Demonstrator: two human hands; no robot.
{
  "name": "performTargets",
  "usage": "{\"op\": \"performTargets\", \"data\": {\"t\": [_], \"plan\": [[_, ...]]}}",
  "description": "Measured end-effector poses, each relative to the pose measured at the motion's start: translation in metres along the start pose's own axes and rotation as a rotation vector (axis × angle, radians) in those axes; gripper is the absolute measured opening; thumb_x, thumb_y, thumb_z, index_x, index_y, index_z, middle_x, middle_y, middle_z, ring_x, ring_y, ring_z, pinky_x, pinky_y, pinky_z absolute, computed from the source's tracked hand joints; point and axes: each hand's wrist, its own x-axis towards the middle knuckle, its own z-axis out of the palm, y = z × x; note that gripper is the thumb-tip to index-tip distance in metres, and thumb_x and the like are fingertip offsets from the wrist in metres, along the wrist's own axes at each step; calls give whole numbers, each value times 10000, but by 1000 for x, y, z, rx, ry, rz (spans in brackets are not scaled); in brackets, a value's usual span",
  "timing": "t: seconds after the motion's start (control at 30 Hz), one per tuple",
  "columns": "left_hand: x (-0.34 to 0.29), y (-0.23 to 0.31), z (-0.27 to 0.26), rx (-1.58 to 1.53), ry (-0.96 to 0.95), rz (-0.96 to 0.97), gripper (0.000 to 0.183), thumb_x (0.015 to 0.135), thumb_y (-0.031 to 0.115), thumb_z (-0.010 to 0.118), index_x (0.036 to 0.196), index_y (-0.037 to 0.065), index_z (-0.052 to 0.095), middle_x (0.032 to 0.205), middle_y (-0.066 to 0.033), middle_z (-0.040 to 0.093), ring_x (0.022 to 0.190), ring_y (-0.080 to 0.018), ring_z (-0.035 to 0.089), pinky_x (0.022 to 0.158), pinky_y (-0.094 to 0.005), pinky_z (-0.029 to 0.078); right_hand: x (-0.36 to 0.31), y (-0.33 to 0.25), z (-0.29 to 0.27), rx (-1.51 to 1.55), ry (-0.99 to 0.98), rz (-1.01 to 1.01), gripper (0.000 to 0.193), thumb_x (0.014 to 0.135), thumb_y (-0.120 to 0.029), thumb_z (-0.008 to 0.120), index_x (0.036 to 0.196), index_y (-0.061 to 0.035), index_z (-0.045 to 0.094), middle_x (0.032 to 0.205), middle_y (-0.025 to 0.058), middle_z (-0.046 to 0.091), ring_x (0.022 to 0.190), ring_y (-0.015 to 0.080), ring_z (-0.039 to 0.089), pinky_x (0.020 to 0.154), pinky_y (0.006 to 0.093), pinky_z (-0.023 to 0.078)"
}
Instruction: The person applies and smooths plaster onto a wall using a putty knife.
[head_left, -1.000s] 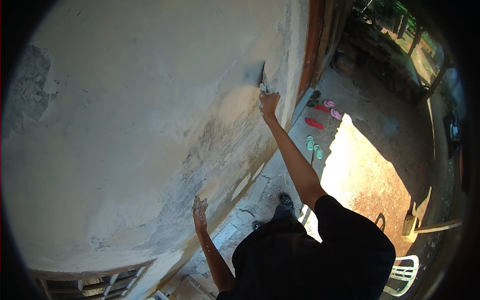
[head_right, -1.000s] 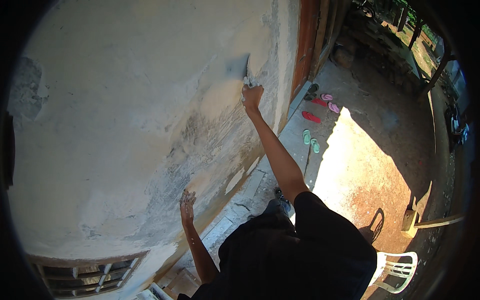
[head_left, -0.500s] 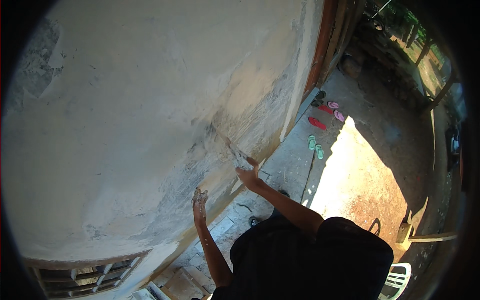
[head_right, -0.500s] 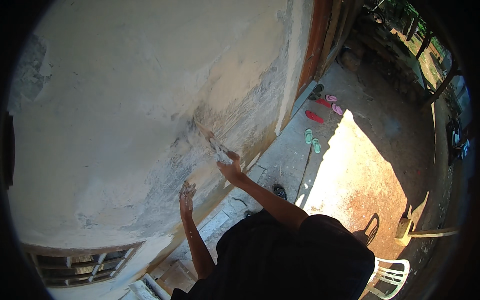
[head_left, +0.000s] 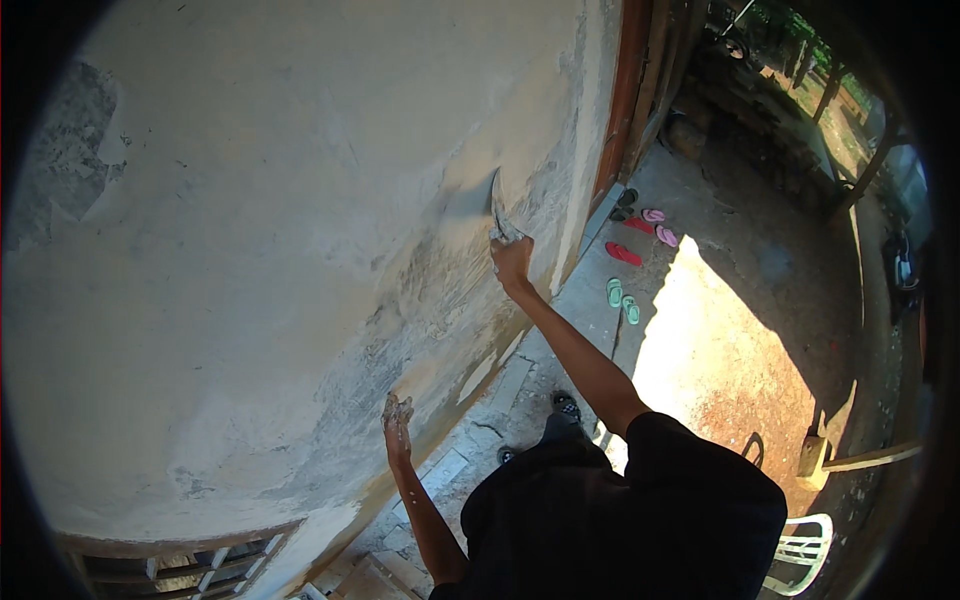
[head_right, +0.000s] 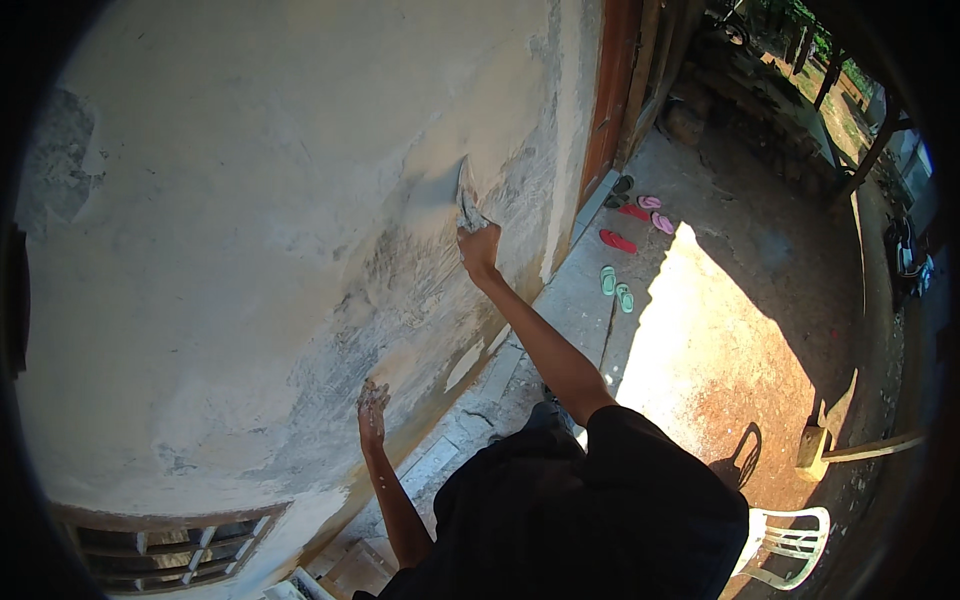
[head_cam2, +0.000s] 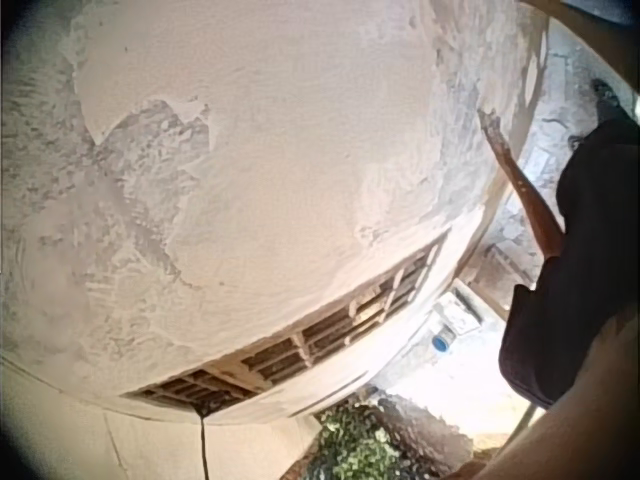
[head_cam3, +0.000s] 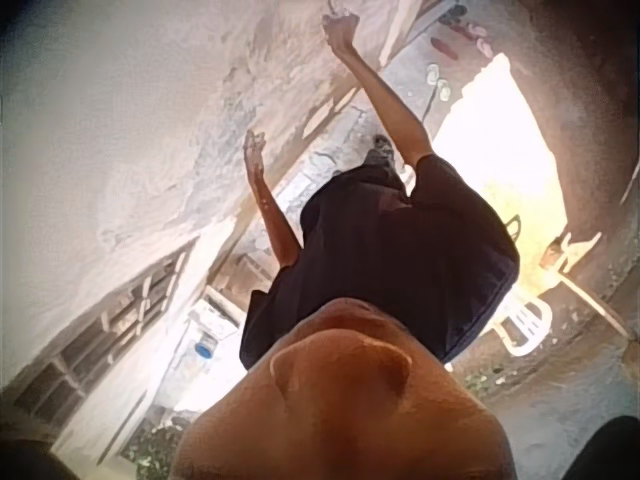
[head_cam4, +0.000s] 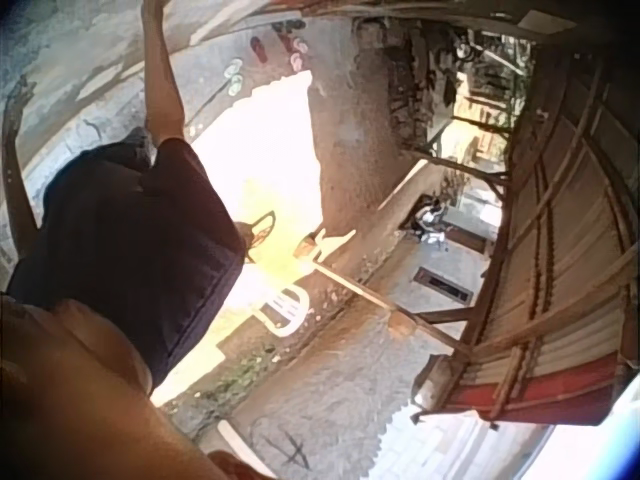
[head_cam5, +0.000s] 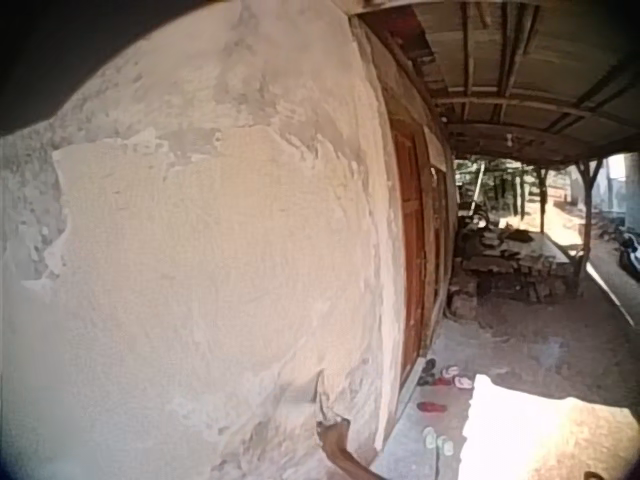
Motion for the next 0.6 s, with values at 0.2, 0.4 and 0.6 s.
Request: {"op": "performTargets", "data": {"t": [0.2, 0.4, 0.6], "plan": [[8, 4, 13, -25, -36, -16, 530, 816, 260, 405, 1231, 0, 203, 1266, -130, 232, 1092, -298, 351, 900, -404, 248, 41, 78, -38, 301, 154, 72, 142, 611, 3, 555, 590, 106, 459, 567, 158, 492, 491, 258, 493, 469, 375, 372], [8, 2, 17, -45, 24, -30, 551, 809, 255, 423, 1231, -12, 192, 1275, -130, 222, 1088, -284, 359, 910, -399, 241, 131, 17, -44, 286, 198, 188, 306, 586, -20, 588, 447, 46, 324, 414, 42, 376, 362, 124, 319, 335, 349, 250], [8, 0, 22, -32, 89, -39, 550, 805, 247, 423, 1234, -6, 189, 1274, -127, 222, 1089, -298, 354, 914, -406, 233, -9, 8, -18, 205, -226, 141, 299, 603, -58, 559, 841, 113, 498, 736, 225, 528, 680, 301, 531, 605, 353, 411]]}}
